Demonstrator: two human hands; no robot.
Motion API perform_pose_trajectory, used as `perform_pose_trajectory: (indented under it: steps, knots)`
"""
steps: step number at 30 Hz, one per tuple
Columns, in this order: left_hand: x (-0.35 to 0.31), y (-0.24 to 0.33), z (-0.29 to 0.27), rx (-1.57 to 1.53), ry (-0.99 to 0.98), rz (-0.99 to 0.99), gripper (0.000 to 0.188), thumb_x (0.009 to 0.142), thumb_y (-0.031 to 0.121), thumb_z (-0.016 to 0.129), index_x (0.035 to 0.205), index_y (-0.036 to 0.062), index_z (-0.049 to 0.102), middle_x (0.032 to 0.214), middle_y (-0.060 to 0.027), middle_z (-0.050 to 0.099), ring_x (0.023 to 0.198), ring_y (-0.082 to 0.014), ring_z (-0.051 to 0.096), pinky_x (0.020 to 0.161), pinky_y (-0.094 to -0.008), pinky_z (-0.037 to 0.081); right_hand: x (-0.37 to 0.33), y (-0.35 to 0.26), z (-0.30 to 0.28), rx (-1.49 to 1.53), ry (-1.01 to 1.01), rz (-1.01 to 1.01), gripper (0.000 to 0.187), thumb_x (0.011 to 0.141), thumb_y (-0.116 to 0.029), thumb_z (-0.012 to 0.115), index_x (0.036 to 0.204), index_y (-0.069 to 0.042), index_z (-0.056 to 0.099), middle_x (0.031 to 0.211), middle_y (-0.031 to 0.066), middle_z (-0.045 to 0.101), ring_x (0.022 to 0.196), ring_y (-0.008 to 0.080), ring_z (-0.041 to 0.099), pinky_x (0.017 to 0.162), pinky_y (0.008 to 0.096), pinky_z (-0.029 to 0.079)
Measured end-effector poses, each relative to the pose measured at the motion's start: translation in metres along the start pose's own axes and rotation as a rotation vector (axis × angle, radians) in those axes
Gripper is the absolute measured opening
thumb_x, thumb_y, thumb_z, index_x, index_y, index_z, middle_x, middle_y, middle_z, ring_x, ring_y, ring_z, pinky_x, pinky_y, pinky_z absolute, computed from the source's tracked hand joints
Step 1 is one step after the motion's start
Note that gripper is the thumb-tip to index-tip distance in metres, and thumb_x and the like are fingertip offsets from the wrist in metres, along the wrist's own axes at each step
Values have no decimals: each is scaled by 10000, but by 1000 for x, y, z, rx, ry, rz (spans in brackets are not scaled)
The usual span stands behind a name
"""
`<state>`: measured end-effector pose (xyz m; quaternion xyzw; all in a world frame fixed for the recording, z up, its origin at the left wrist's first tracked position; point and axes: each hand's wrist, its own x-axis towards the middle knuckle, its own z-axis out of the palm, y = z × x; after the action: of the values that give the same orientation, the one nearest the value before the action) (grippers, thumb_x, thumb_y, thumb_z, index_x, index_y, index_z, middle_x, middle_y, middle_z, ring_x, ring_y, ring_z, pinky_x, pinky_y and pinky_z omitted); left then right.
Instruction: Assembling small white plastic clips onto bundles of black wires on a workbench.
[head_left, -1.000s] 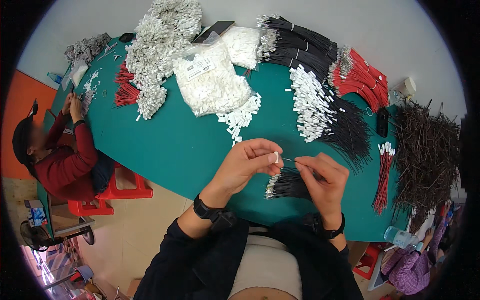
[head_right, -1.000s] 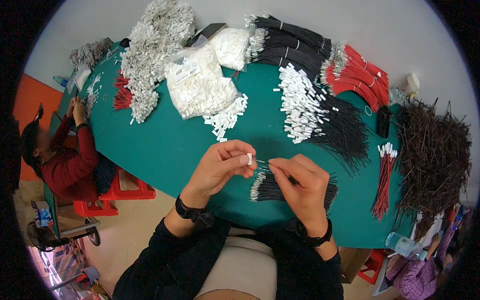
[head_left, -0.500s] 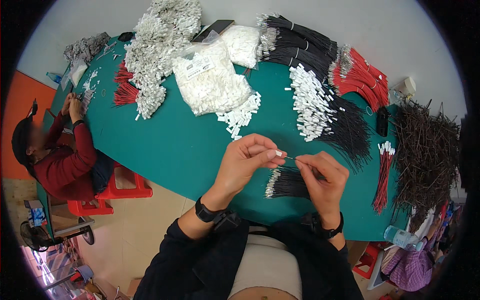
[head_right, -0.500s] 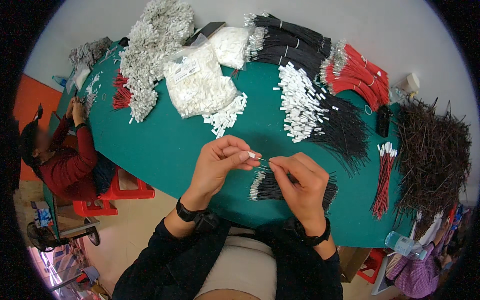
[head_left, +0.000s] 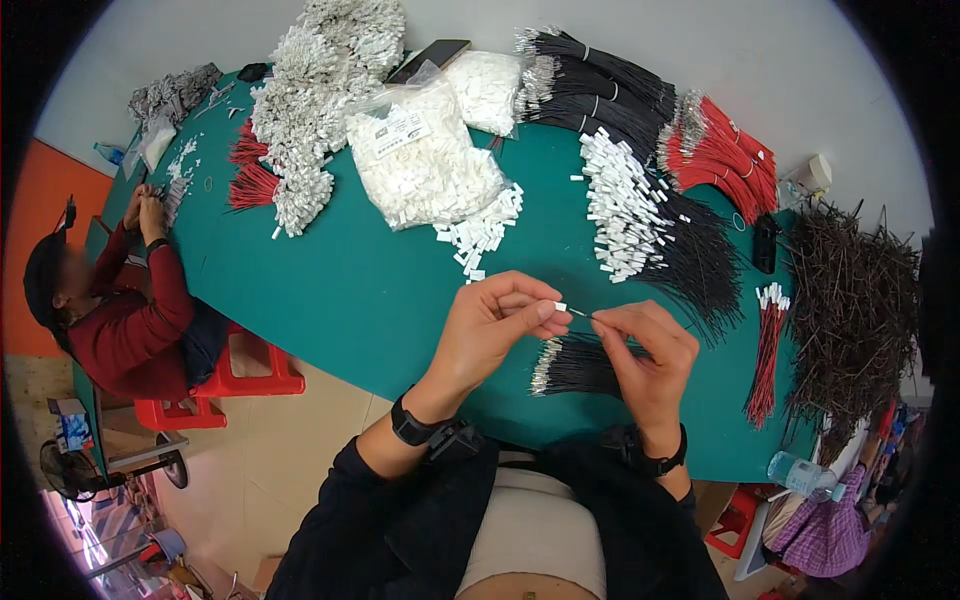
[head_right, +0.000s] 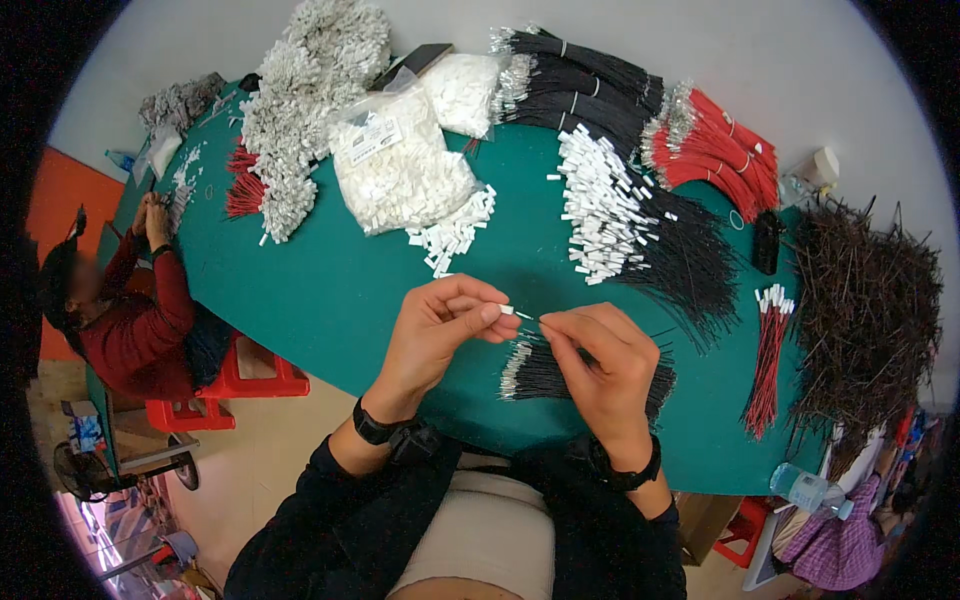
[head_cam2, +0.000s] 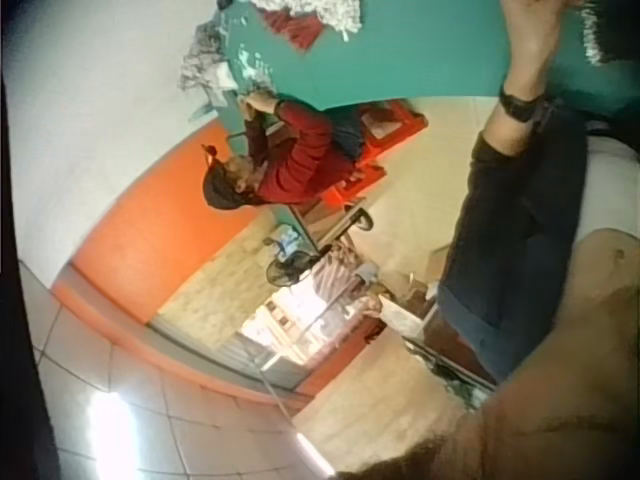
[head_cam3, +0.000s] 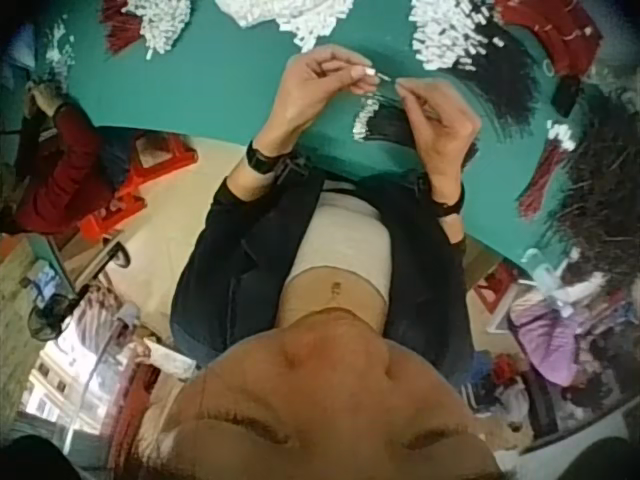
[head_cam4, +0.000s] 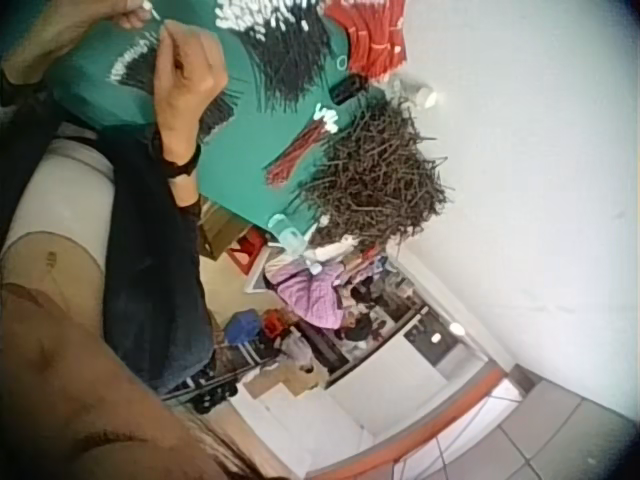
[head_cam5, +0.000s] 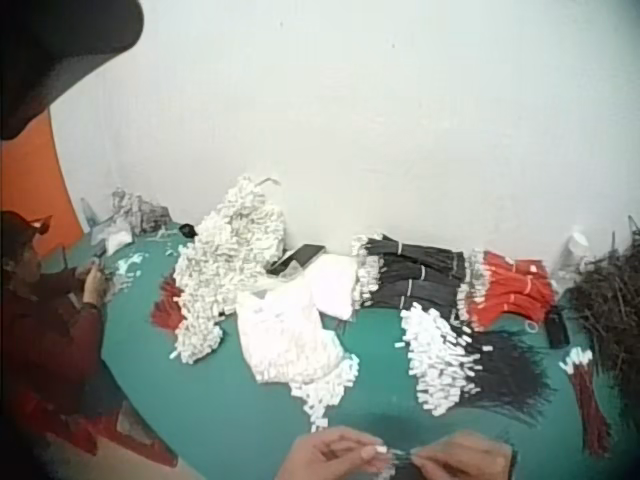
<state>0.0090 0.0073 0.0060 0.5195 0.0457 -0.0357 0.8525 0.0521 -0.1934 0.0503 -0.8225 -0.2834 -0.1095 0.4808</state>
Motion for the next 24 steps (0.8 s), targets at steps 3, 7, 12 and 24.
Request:
perform_pose_trajectory:
  steps: [3, 7, 12, 24]
  knots:
    - [0, 1, 1, -36, 12, -12, 146, 1000, 48, 668, 1115, -41, 689, 985, -174, 771, 890, -226, 765, 787, -311, 619, -1, 1, 1, -9, 3, -20, 178, 759, 82, 795, 904, -16, 759, 833, 96, 725, 754, 245, 693, 651, 327, 527]
    - [1, -1, -2, -49, 20, -11, 125, 976, 26, 695, 1081, -41, 710, 975, -165, 770, 882, -218, 762, 784, -308, 618, 0, 1, 0, -34, 11, -46, 165, 763, 83, 797, 899, -5, 762, 828, 99, 729, 741, 228, 688, 661, 315, 524]
    - [0, -2, -1, -106, 41, 8, 115, 928, -14, 737, 1038, -42, 754, 975, -157, 770, 876, -203, 757, 804, -304, 614, 1, -1, -2, -65, -2, -78, 159, 765, 88, 799, 897, 6, 766, 818, 103, 730, 733, 216, 688, 655, 298, 524]
    - [-2, -2, 0, -36, 68, 35, 169, 906, -37, 753, 1075, -47, 744, 986, -132, 767, 902, -189, 751, 849, -302, 614, 0, -1, -1, -62, -27, -37, 168, 761, 80, 797, 906, -2, 776, 821, 107, 733, 746, 220, 699, 661, 302, 530]
